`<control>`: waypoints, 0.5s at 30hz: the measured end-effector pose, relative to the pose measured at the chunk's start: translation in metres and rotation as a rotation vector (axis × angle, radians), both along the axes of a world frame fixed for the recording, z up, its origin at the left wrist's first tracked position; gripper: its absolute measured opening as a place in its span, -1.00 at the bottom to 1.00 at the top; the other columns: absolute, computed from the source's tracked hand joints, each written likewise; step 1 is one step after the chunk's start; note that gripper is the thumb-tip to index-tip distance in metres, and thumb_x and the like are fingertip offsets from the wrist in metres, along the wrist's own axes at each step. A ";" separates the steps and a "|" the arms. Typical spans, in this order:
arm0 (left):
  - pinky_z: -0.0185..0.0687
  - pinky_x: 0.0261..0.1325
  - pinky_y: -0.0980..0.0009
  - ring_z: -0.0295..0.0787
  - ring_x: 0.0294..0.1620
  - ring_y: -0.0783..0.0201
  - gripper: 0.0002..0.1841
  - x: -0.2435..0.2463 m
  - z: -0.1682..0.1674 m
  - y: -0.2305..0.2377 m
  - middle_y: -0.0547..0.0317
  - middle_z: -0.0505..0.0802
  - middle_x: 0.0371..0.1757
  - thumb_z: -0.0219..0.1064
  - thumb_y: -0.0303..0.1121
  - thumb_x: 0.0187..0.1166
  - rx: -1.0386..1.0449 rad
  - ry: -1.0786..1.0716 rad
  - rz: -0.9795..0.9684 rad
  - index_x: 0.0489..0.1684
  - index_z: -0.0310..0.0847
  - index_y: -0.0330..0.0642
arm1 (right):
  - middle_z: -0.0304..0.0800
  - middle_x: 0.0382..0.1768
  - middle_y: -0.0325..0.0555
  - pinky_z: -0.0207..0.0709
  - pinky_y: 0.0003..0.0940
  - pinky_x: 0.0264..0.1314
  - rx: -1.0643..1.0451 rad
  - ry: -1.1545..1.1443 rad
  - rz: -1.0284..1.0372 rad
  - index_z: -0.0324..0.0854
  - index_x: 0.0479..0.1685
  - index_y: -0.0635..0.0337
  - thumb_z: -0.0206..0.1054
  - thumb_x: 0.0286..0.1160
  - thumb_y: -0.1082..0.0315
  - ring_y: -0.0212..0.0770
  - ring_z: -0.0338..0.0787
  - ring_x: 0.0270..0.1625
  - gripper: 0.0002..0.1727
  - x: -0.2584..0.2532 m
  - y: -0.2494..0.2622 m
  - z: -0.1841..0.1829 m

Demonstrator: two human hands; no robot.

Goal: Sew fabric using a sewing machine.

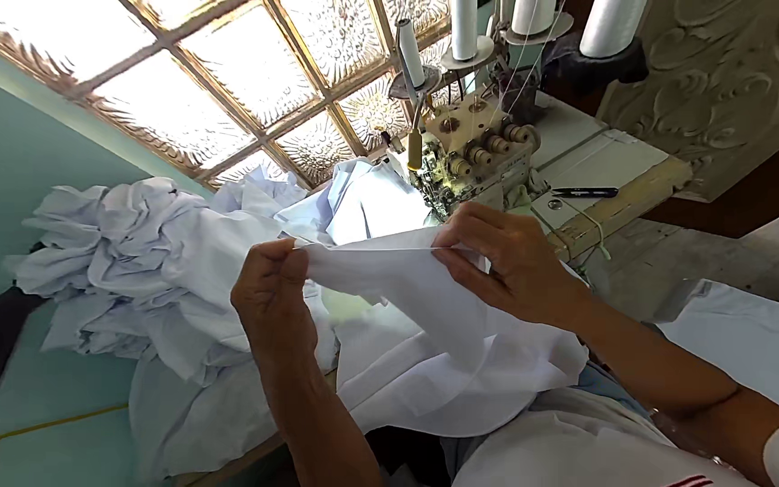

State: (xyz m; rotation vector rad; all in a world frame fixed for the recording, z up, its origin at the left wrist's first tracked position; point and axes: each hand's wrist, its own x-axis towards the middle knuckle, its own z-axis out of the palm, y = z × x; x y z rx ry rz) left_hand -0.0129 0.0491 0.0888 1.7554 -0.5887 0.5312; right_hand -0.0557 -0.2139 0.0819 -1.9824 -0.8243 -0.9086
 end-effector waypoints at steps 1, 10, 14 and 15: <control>0.69 0.27 0.47 0.78 0.15 0.54 -0.85 0.001 -0.002 0.001 0.60 0.85 0.05 0.16 -0.35 0.77 -0.007 -0.007 -0.017 0.00 0.65 0.13 | 0.63 -0.43 -0.15 0.39 -0.52 -0.43 -0.020 -0.042 -0.013 0.70 -0.28 0.27 0.20 0.58 0.39 -0.37 0.57 -0.44 -0.81 0.001 -0.001 0.001; 0.74 0.20 0.47 0.82 -0.02 0.57 -0.78 -0.010 0.003 -0.014 0.64 0.84 -0.17 0.09 -0.50 0.74 -0.210 -0.096 0.098 -0.06 0.60 0.09 | 0.76 -0.26 -0.06 0.59 -0.64 -0.18 0.102 -0.010 0.034 0.74 -0.39 0.30 0.41 0.49 0.38 -0.40 0.75 -0.17 -0.83 0.007 -0.003 0.008; 0.67 0.02 0.66 0.73 -0.15 0.69 -0.78 -0.009 -0.005 -0.018 0.68 0.78 -0.22 0.14 -0.56 0.70 -0.249 -0.111 0.181 -0.08 0.61 0.05 | 0.77 -0.33 -0.06 0.70 -0.54 0.05 0.198 -0.024 0.035 0.65 -0.45 0.31 0.44 0.40 0.47 -0.33 0.83 -0.10 -0.86 0.005 0.005 0.004; 0.68 0.00 0.67 0.74 -0.16 0.69 -0.78 -0.008 -0.007 -0.020 0.67 0.78 -0.23 0.14 -0.56 0.70 -0.268 -0.106 0.190 -0.08 0.61 0.05 | 0.77 -0.34 -0.05 0.70 -0.53 0.05 0.205 -0.030 0.028 0.64 -0.46 0.32 0.43 0.38 0.50 -0.32 0.82 -0.11 -0.88 0.005 0.007 0.003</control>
